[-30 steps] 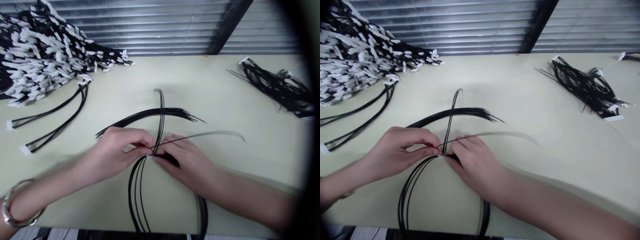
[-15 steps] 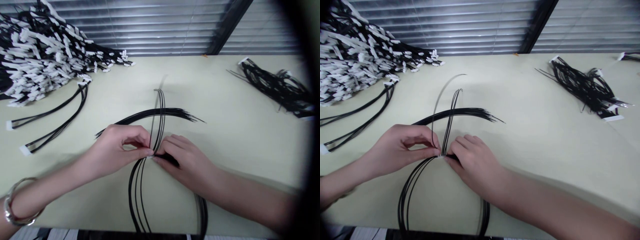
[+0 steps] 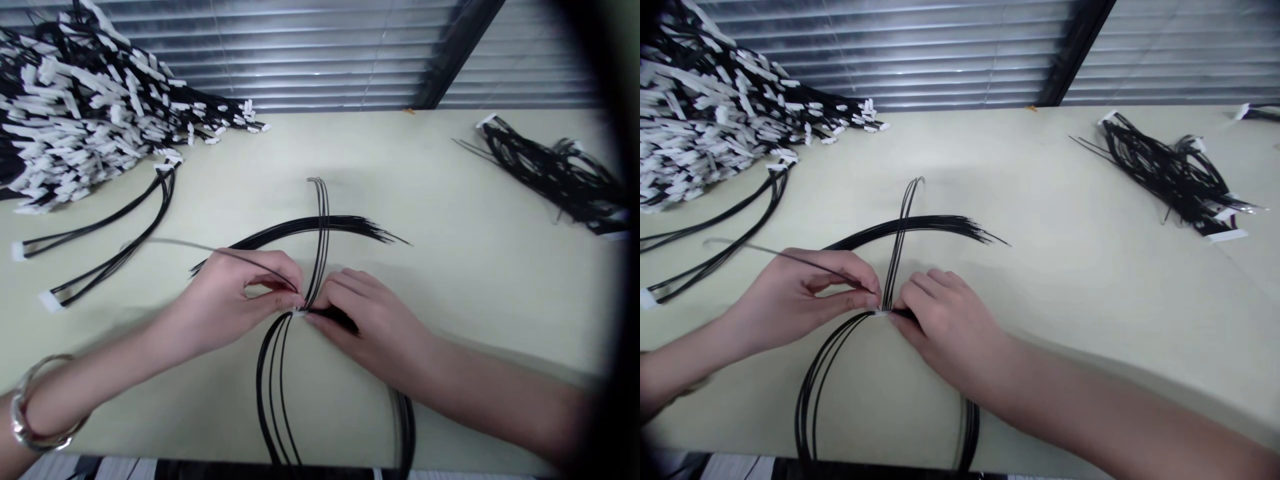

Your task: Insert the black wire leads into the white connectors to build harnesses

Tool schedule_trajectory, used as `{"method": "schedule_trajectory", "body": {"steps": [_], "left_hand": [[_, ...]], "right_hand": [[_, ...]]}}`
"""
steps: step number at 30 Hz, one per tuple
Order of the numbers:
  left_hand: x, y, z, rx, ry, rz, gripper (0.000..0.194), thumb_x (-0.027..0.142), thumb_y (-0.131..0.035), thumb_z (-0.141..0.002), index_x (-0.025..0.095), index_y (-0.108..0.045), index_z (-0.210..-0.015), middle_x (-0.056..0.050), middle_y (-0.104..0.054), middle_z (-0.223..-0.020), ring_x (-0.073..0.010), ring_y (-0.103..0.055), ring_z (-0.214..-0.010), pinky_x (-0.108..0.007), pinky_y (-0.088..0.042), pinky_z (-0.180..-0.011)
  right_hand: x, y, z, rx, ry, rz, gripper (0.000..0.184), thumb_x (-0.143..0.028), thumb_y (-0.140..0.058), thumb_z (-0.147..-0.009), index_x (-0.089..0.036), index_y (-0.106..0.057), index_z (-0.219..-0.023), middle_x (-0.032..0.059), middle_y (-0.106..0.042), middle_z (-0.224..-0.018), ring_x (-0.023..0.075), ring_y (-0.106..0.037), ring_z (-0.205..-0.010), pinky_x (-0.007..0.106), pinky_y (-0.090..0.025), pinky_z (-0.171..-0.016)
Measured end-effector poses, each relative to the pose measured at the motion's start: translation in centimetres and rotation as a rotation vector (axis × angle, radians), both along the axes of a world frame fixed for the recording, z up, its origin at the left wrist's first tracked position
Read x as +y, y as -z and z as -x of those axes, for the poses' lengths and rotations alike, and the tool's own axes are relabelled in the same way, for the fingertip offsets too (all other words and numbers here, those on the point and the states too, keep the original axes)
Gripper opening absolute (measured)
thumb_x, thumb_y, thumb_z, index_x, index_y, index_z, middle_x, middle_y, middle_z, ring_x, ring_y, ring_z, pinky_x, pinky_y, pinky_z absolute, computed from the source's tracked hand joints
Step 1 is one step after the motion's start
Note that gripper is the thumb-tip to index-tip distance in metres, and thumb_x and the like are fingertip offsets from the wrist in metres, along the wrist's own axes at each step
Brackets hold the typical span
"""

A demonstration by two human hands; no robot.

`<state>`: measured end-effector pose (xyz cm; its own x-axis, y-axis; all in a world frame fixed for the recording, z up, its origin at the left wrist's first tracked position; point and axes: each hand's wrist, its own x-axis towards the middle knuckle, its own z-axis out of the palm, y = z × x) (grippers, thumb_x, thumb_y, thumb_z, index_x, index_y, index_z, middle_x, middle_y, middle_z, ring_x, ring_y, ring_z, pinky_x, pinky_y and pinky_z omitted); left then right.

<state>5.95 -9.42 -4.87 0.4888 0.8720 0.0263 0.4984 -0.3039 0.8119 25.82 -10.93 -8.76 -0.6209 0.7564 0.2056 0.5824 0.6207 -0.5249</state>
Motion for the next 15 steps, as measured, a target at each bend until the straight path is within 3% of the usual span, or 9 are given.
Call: {"method": "schedule_trajectory", "body": {"steps": [15], "left_hand": [[-0.08, 0.06, 0.0, -0.009, 0.021, 0.024, 0.003, 0.019, -0.061, -0.081, 0.019, -0.063, -0.079, 0.005, -0.068, -0.078, -0.0072, -0.064, -0.074, -0.013, -0.049, -0.07]], "right_hand": [[0.03, -0.08, 0.21, 0.006, 0.004, -0.01, 0.008, -0.022, -0.055, -0.084, -0.016, -0.054, -0.079, 0.0037, -0.057, -0.079, 0.0179, -0.051, -0.079, 0.033, -0.041, -0.073]]}}
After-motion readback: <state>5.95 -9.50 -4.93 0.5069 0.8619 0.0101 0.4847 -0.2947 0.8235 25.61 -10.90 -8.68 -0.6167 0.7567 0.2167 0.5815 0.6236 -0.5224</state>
